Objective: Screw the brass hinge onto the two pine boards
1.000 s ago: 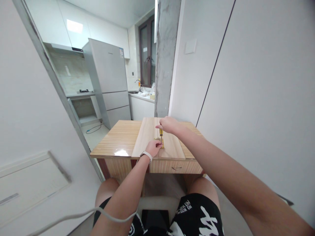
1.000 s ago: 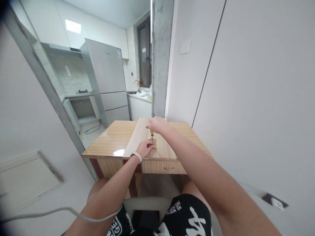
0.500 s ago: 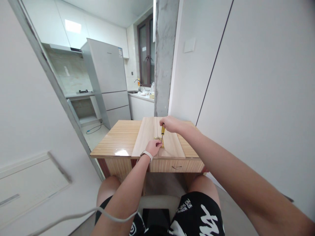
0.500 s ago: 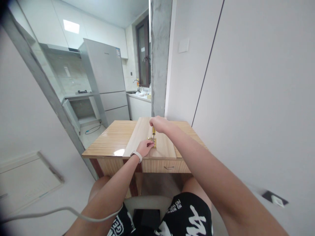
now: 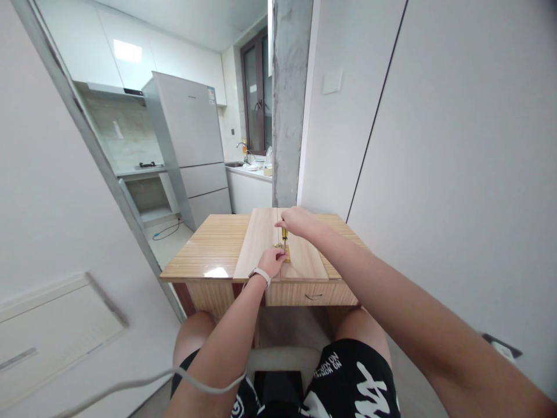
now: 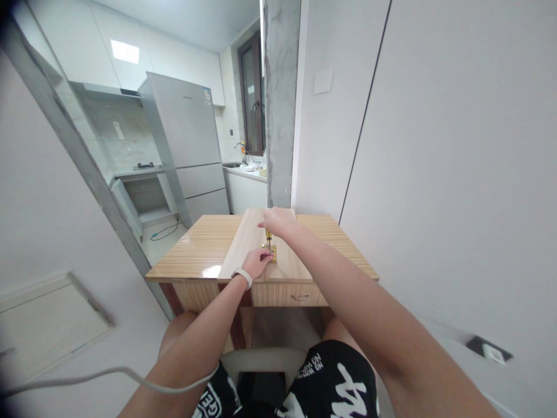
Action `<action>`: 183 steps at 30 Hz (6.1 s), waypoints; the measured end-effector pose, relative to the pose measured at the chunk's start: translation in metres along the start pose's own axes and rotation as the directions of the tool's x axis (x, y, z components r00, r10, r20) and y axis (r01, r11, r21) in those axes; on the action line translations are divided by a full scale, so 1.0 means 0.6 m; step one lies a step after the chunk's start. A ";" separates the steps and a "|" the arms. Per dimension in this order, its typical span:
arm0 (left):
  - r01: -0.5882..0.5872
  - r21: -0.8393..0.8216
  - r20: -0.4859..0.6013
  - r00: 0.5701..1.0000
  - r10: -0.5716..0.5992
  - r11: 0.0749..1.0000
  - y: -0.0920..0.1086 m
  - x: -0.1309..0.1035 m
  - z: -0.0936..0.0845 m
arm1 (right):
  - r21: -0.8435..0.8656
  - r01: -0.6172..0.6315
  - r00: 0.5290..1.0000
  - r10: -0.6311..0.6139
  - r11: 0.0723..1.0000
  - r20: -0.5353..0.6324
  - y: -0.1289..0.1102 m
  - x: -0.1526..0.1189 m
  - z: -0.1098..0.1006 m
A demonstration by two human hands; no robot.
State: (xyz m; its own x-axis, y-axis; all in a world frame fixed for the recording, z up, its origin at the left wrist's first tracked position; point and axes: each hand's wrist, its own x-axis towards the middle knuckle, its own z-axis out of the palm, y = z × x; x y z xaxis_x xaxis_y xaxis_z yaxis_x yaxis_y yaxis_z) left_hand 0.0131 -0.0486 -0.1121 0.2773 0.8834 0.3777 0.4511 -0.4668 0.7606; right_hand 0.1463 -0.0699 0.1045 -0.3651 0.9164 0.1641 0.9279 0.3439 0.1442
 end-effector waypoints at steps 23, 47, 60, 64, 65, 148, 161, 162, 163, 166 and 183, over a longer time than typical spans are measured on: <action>-0.010 0.014 0.014 1.000 0.010 1.000 -0.005 0.001 0.002 | -0.011 -0.026 0.999 0.025 1.000 -0.021 0.002 -0.001 0.001; -0.135 0.364 0.043 0.991 0.128 0.922 -0.004 -0.012 -0.037 | 0.016 0.079 0.994 -0.080 0.997 0.074 0.011 -0.001 -0.017; -0.086 0.327 0.024 0.996 0.082 0.941 -0.001 -0.018 -0.034 | 0.050 0.138 0.990 -0.135 0.989 -0.048 0.005 0.013 0.008; -0.083 0.334 0.025 0.997 0.079 0.939 -0.004 -0.019 -0.033 | 0.079 0.179 0.983 -0.175 0.981 -0.054 0.005 0.002 0.000; -0.084 0.334 0.026 0.996 0.080 0.939 -0.004 -0.019 -0.033 | 0.080 0.179 0.984 -0.177 0.981 -0.032 0.006 -0.001 -0.004; -0.136 0.557 0.028 0.989 0.145 0.819 0.045 -0.049 -0.028 | 0.033 0.165 0.983 -0.162 0.986 -0.084 -0.002 -0.006 0.009; -0.128 0.559 0.023 0.990 0.139 0.819 0.044 -0.051 -0.029 | 0.076 0.229 0.973 -0.230 0.971 0.014 -0.003 -0.008 0.006; -0.131 0.560 0.022 0.989 0.143 0.818 0.044 -0.051 -0.028 | 0.068 0.231 0.973 -0.232 0.970 0.006 -0.007 -0.008 0.006; -0.134 0.560 0.021 0.989 0.148 0.818 0.043 -0.051 -0.028 | 0.059 0.229 0.973 -0.229 0.972 0.001 -0.010 -0.007 0.007; -0.142 0.561 0.021 0.987 0.158 0.816 0.043 -0.050 -0.029 | 0.026 0.181 0.983 -0.181 0.983 0.006 -0.020 -0.003 0.008; -0.128 0.545 0.013 0.990 0.144 0.829 0.043 -0.050 -0.029 | 0.034 0.183 0.983 -0.182 0.983 -0.031 -0.021 -0.027 -0.002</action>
State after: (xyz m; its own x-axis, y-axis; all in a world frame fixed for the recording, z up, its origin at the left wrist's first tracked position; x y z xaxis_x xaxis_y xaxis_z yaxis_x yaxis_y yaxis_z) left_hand 0.0019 -0.0866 -0.0947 0.3502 0.8065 0.4764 0.8006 -0.5217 0.2948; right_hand 0.1406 -0.0893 0.1011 -0.5300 0.8317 0.1658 0.8475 0.5124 0.1387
